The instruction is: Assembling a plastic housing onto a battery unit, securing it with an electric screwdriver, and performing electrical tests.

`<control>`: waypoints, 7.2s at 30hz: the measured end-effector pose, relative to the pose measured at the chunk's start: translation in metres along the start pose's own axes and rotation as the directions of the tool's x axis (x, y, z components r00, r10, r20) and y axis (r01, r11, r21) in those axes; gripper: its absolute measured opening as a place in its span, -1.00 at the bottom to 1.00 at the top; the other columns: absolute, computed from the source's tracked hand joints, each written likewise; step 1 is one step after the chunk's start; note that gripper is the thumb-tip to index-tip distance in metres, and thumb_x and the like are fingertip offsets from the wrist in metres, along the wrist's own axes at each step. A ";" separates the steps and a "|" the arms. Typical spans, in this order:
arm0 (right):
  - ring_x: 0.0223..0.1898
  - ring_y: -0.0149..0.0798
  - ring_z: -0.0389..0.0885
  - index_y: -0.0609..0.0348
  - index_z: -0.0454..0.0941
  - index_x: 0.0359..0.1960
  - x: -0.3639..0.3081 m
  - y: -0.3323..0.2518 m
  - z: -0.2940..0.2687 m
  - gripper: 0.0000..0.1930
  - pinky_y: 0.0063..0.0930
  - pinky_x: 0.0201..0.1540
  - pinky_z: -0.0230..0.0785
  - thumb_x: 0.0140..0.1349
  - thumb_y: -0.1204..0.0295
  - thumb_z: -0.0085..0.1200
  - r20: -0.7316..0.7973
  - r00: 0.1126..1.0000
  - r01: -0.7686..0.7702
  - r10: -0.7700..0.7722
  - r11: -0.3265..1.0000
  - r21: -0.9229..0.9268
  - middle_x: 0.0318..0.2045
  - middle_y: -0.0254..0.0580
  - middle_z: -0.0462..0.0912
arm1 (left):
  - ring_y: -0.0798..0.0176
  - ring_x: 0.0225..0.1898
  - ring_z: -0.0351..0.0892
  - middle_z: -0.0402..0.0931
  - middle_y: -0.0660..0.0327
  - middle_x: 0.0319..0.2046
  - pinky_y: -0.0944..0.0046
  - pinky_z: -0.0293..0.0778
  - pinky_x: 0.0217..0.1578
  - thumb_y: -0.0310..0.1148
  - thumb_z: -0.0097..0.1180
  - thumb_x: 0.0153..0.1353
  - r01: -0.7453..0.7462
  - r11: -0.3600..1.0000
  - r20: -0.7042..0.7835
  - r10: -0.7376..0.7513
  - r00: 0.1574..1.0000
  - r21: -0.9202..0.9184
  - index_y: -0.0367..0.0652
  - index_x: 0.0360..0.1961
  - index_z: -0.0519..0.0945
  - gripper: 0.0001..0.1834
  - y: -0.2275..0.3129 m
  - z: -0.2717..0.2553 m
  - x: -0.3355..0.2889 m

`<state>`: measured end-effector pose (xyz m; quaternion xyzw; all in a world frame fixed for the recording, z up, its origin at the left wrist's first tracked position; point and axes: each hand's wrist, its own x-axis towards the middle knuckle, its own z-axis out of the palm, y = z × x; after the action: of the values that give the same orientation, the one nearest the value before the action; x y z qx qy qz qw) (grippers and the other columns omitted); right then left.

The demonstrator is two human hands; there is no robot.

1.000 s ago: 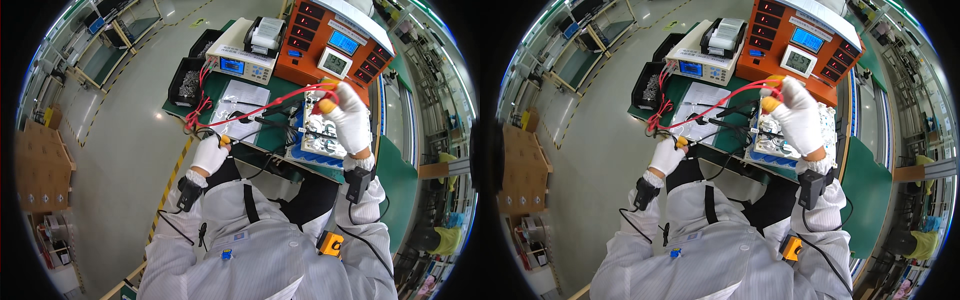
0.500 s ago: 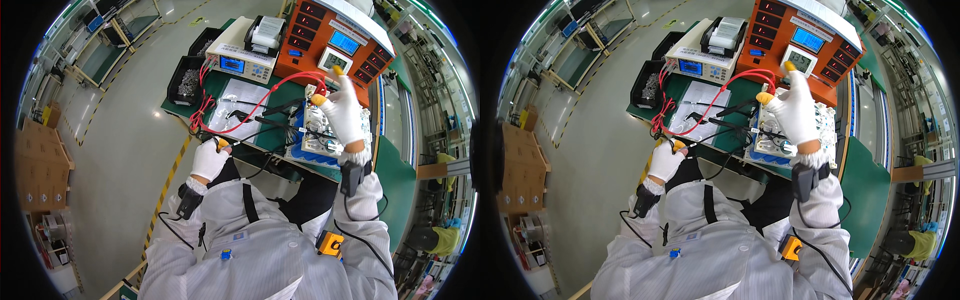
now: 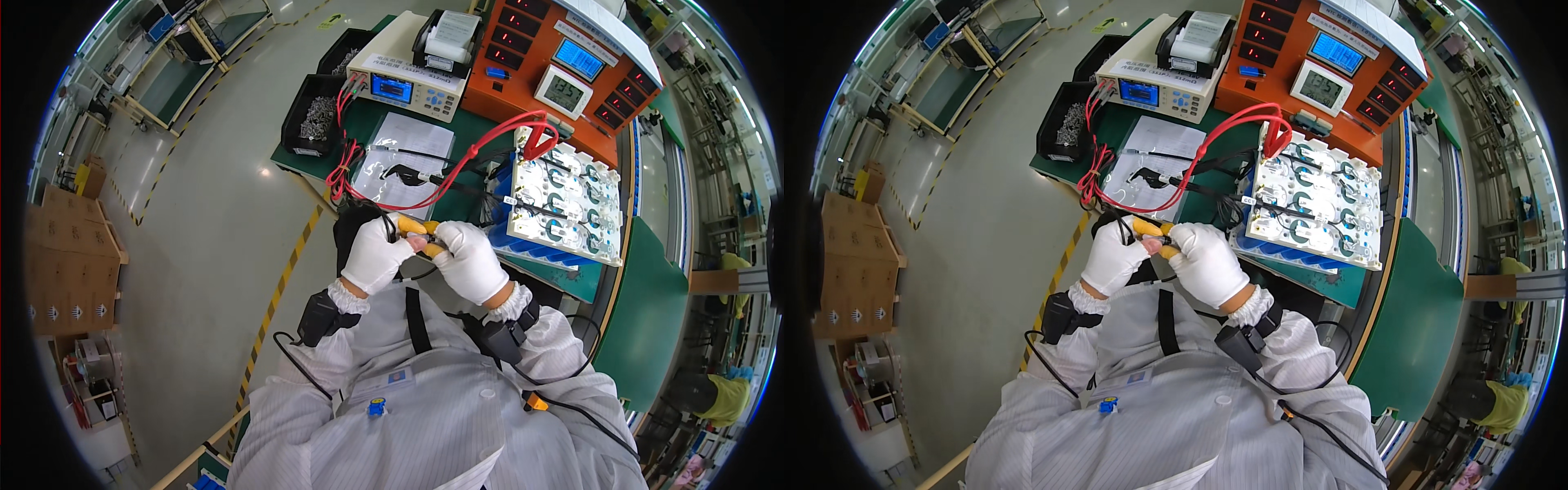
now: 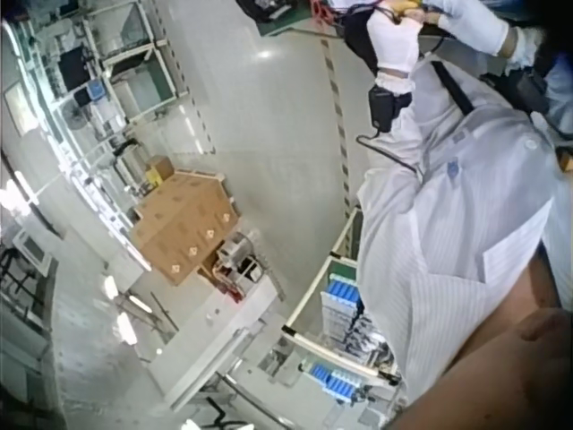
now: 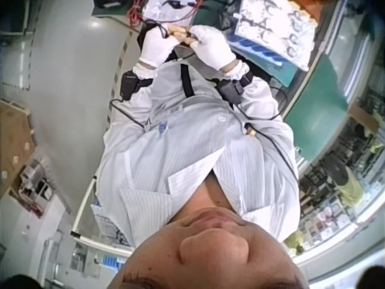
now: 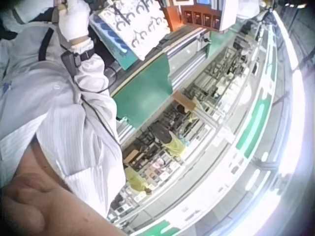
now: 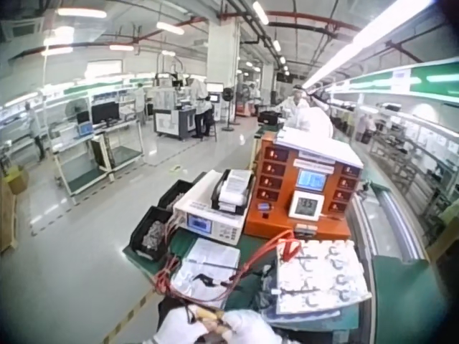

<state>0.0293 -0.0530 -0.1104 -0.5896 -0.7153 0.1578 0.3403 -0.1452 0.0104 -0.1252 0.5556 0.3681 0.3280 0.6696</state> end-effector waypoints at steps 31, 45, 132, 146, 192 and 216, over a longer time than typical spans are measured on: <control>-0.44 0.04 0.62 0.07 0.62 -0.34 -0.011 0.017 0.011 -0.85 -0.12 -0.34 0.48 0.21 0.29 0.12 0.123 0.989 -0.076 0.081 0.996 -0.047 -0.50 -0.11 0.61 | 0.44 -0.80 0.24 0.57 0.12 -0.56 0.38 0.16 -0.78 -0.37 0.12 0.36 -0.158 0.880 -0.423 -0.053 0.905 -0.448 -0.20 -0.17 0.52 -0.87 0.010 0.005 0.057; -0.46 -0.05 0.61 0.01 0.62 -0.36 -0.009 0.019 0.011 -0.89 -0.16 -0.36 0.46 0.13 0.31 0.17 0.099 0.995 0.033 -0.011 0.973 -0.229 -0.54 -0.18 0.59 | 0.45 -0.80 0.22 0.47 0.24 -0.61 0.39 0.12 -0.78 -0.30 0.15 0.35 -0.143 0.897 -0.402 -0.042 0.915 -0.418 -0.22 -0.16 0.52 -0.80 0.000 0.011 0.062; -0.46 0.01 0.57 0.08 0.59 -0.51 -0.023 0.017 0.004 -0.84 -0.13 -0.33 0.42 0.11 0.30 0.21 0.048 0.998 0.041 -0.035 0.991 -0.129 -0.60 -0.14 0.59 | 0.41 -0.82 0.05 0.20 0.37 -0.73 0.33 -0.05 -0.74 -0.03 -0.03 0.41 -0.050 0.698 -0.386 -0.333 0.860 -0.714 -0.07 -0.23 0.51 -0.68 -0.029 0.007 0.058; -0.40 0.04 0.55 0.17 0.56 -0.30 -0.023 0.024 0.003 -0.86 -0.18 -0.31 0.38 0.11 0.51 0.25 -0.147 0.989 -0.019 0.024 0.999 0.033 -0.45 -0.09 0.57 | 0.52 -0.76 0.17 0.53 0.30 -0.49 0.45 0.05 -0.75 -0.35 0.10 0.33 0.144 0.892 -0.028 -0.172 0.985 -0.428 -0.17 -0.14 0.54 -0.84 -0.016 -0.034 0.016; -0.41 -0.01 0.51 0.13 0.55 -0.48 -0.004 0.024 0.007 -0.86 -0.19 -0.34 0.39 -0.06 0.57 0.27 -0.074 0.997 -0.031 0.035 0.998 0.058 -0.51 -0.15 0.53 | 0.50 -0.73 0.19 0.58 0.14 -0.48 0.43 0.15 -0.64 -0.29 -0.01 0.43 0.275 0.794 0.221 -0.181 0.958 -0.542 -0.31 -0.02 0.49 -0.71 -0.032 -0.017 0.001; -0.19 0.05 0.62 0.19 0.61 -0.17 -0.005 -0.015 -0.025 -0.69 -0.17 -0.08 0.47 -0.02 0.59 0.22 0.135 0.983 0.103 -0.122 0.985 0.135 -0.18 -0.05 0.67 | 0.15 -0.41 0.62 0.60 0.08 -0.37 0.14 0.53 -0.35 -0.38 0.06 0.21 -0.116 0.853 -0.209 0.253 0.944 0.509 -0.25 0.17 0.45 -0.52 -0.034 -0.046 0.093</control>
<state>0.0355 -0.0661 -0.0847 -0.5124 -0.7585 0.2255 0.3336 -0.1361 0.1071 -0.1762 0.6902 0.4707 0.3595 0.4157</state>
